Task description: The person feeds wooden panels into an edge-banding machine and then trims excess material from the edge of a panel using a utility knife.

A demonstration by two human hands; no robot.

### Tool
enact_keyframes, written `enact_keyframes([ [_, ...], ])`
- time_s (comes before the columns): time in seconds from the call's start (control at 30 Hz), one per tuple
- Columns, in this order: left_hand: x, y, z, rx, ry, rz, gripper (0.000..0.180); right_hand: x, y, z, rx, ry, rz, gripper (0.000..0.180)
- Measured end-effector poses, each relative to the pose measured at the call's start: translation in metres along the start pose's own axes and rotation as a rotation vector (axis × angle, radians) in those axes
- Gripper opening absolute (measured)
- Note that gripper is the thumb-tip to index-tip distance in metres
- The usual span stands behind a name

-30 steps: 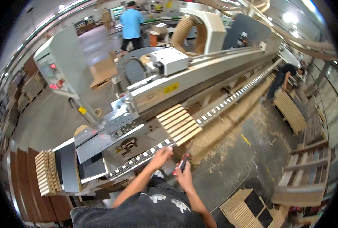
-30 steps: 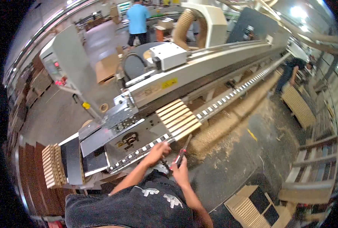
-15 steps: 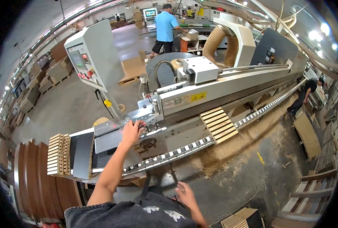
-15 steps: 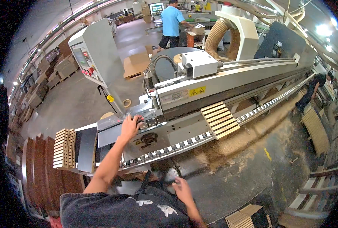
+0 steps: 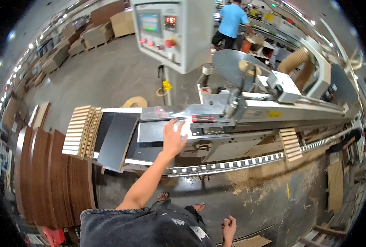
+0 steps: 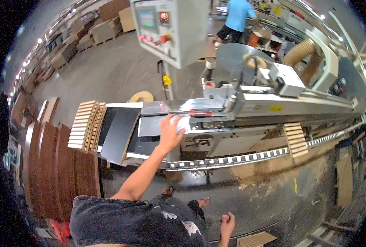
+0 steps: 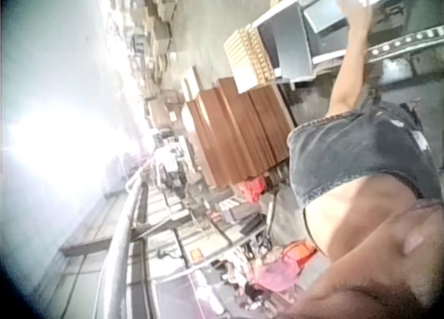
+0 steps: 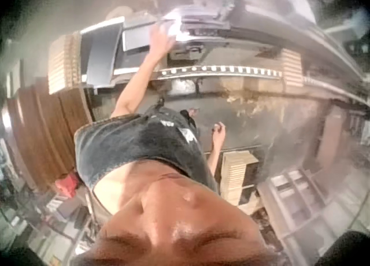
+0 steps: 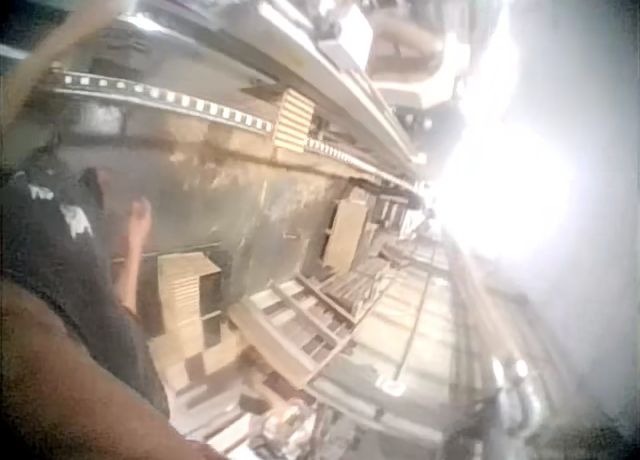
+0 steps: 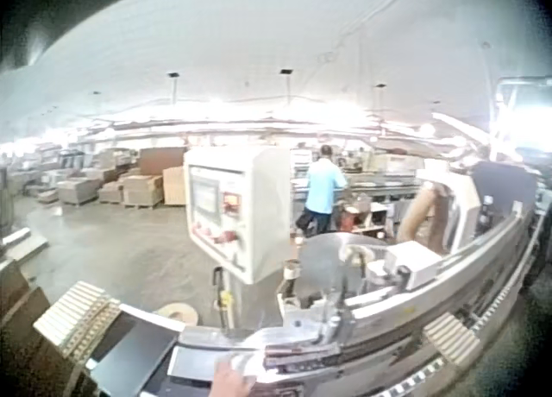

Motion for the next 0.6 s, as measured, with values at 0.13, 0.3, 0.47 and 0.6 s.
enact_keyframes([
  [0.13, 0.090, 0.103, -0.120, 0.450, -0.147, 0.210, 0.060, -0.068, 0.010, -0.075, 0.041, 0.017, -0.186, 0.034],
  [0.3, 0.171, 0.216, -0.241, 1.103, -0.310, 0.409, 0.075, -0.161, 0.030, -0.150, 0.194, 0.041, -0.499, 0.041],
  [0.47, 0.173, 0.284, -0.335, 1.149, 0.247, 0.349, 0.080, -0.279, 0.059, -0.238, 0.270, 0.239, -0.929, 0.043],
  [0.6, 0.192, 0.258, -0.312, 1.261, 0.726, 0.412, 0.079, -0.375, 0.065, -0.254, 0.371, 0.218, -1.152, 0.041],
])
Point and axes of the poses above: each hand's wrist, its own y-axis away from the middle knuckle, its own x-axis out of the back of the hand, z = x × y, the point moved 1 cm from there along -y, towards the middle knuckle, and after that the axes turned 4 degrees about x, right-handed, at the moved point
